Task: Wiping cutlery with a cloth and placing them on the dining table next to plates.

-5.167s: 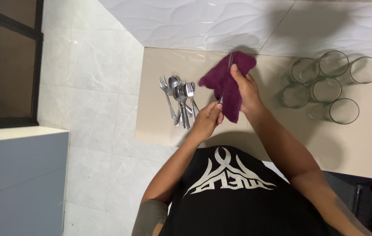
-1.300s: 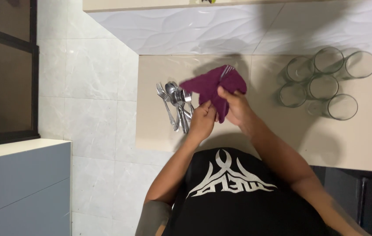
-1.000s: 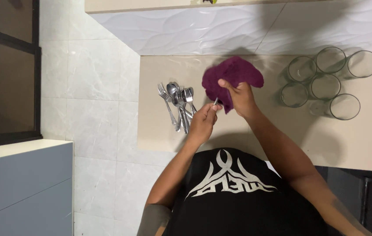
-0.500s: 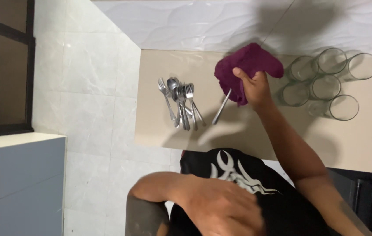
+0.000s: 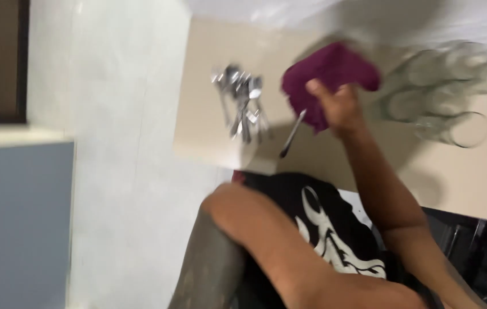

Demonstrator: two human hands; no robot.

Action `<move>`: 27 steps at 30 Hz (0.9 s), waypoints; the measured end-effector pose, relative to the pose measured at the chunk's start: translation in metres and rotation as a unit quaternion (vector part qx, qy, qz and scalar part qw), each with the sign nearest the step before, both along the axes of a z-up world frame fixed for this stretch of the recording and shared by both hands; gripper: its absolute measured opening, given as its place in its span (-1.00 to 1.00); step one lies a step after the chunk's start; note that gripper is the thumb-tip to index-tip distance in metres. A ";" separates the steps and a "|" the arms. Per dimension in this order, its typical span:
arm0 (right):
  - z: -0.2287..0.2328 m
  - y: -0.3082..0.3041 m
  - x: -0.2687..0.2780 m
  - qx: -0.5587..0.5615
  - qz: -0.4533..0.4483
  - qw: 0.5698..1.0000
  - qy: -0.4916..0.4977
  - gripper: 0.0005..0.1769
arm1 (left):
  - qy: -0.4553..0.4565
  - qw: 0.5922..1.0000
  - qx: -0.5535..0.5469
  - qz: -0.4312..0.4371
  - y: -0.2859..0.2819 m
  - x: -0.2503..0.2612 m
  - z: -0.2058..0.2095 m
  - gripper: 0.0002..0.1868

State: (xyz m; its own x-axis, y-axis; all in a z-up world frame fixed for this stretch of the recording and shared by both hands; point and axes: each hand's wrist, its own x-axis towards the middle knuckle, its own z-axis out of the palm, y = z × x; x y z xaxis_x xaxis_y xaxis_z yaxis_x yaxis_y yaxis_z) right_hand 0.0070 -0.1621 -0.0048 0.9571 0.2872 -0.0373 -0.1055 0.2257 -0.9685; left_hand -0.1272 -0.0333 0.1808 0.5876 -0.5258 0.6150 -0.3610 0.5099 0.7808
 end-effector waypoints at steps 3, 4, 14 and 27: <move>0.002 0.003 0.003 0.039 0.001 0.999 0.022 -0.70 | -0.018 0.997 0.065 0.041 -0.002 -0.001 -0.003 -0.78; 0.003 0.004 0.009 0.046 0.007 0.999 0.012 -0.70 | -0.028 0.996 0.071 0.047 -0.003 0.000 -0.004 -0.78; -0.006 -0.020 0.022 0.063 -0.070 0.996 -0.003 -0.77 | -0.056 0.891 0.308 0.330 0.009 0.039 -0.051 -0.73; -0.065 -0.032 0.064 -0.173 -0.201 0.963 -0.048 -0.51 | 0.361 0.797 0.356 0.328 0.032 0.057 -0.171 -0.66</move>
